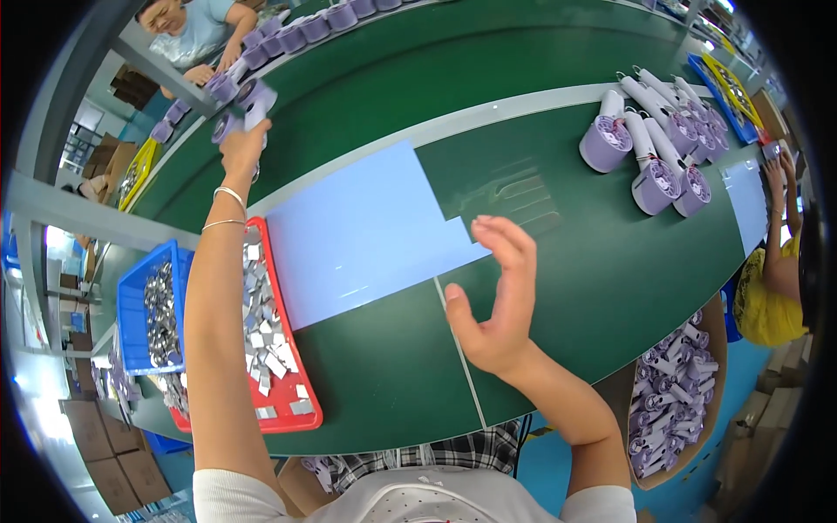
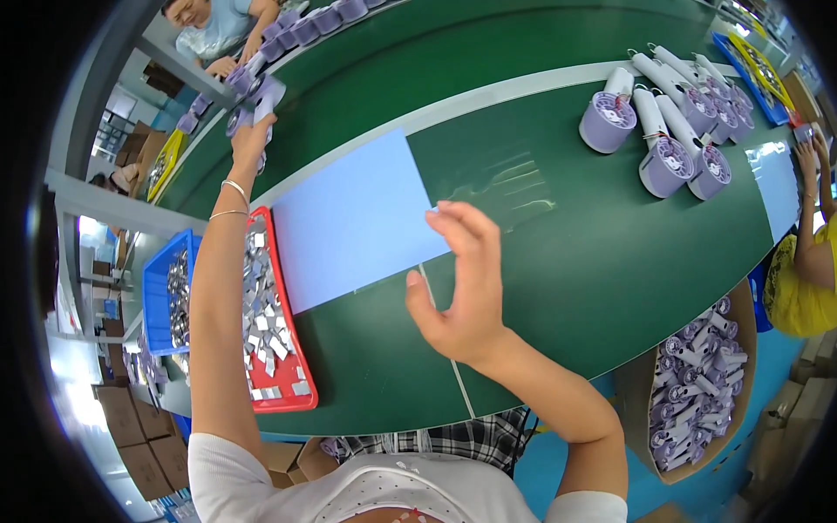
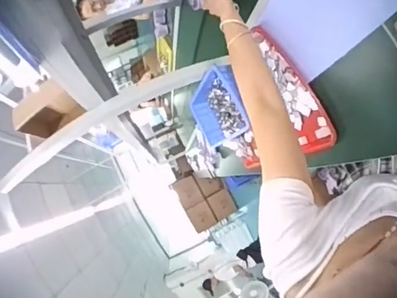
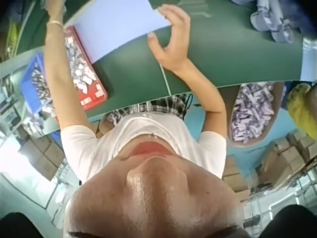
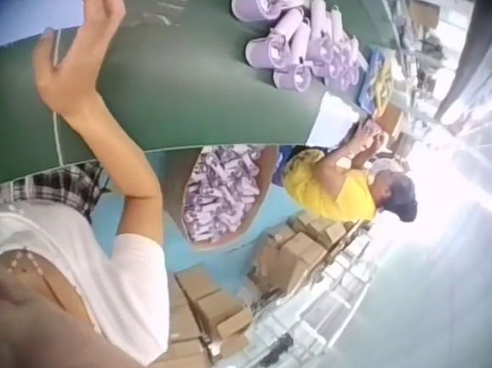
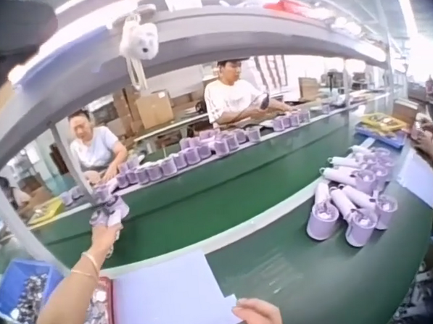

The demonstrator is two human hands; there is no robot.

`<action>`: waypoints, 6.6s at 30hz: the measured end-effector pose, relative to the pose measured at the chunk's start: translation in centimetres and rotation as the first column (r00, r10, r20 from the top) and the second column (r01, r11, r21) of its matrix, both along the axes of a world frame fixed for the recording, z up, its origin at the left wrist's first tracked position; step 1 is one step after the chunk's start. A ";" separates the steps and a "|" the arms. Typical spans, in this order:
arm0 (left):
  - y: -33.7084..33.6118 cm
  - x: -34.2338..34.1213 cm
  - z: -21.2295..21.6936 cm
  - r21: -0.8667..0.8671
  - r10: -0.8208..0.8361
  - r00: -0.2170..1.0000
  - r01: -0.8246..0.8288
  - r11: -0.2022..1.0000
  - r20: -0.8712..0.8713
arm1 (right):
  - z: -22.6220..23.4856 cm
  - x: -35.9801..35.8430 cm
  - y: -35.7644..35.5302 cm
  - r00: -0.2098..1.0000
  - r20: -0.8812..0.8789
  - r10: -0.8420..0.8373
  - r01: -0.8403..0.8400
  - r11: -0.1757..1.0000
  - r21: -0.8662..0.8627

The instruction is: The person assembles handheld fans by applying adhesive pads to the fan heads, pressing metal caps onto them by hand, and placing the fans onto a conveyor line.

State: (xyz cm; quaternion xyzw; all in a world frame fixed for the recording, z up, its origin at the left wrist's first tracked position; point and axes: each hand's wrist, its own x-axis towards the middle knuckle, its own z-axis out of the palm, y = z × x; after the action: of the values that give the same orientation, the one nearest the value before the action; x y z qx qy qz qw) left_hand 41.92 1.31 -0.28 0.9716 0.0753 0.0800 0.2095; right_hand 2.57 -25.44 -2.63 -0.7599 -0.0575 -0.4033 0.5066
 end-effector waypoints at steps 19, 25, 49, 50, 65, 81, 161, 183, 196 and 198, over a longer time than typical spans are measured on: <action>2.3 2.5 -7.0 0.453 -0.431 0.877 0.301 0.839 0.214 | 2.0 -2.7 -4.2 0.789 0.427 -0.443 0.480 0.877 0.022; -13.2 -29.4 2.7 0.465 -0.975 0.152 0.860 0.210 0.161 | -5.1 -17.7 -9.4 0.525 0.243 -0.816 0.829 0.554 0.070; -24.4 -49.6 -4.6 0.350 -0.973 -0.084 0.923 -0.158 -0.217 | -33.1 -63.7 -27.8 -0.815 -0.565 -0.129 0.519 0.274 -0.810; -24.5 -49.8 -4.5 0.347 -0.971 -0.073 0.926 -0.151 -0.227 | -32.8 -64.3 -28.3 -0.817 -0.567 -0.105 0.502 0.353 -0.789; -25.6 -48.9 -4.3 0.139 -0.962 -0.229 0.958 -0.250 -0.151 | -32.6 -72.4 -31.0 -0.820 -0.571 0.025 0.547 0.326 -0.771; -22.8 -48.6 -3.9 0.284 -0.971 -0.193 0.931 -0.227 -0.142 | -22.7 -54.3 -22.1 0.333 -0.532 -0.778 0.937 0.335 0.095; 0.2 -30.9 5.1 -0.697 -0.798 0.595 0.533 0.479 -0.094 | 0.6 -10.6 -0.4 0.948 -0.239 0.209 -0.058 0.854 0.517; 0.9 -41.9 -0.7 -0.004 -0.680 0.667 0.715 0.699 0.305 | 0.6 -8.3 2.5 0.890 -0.327 0.319 -0.436 0.382 -0.815; 0.0 -44.7 -1.8 0.200 -0.786 0.443 0.802 0.562 0.431 | 0.2 -6.0 4.2 0.932 -0.342 0.118 -0.310 0.747 -0.588; 0.3 -45.0 -2.2 0.217 -0.797 0.433 0.805 0.552 0.422 | -0.3 -5.9 3.9 0.941 -0.313 0.126 -0.295 0.760 -0.579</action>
State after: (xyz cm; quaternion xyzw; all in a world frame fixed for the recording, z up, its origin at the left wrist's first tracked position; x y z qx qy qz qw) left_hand -3.11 1.58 -2.49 0.8365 -0.4466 0.2056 0.2421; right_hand -3.33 -21.54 -2.97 -0.9172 -0.2064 -0.2009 0.2753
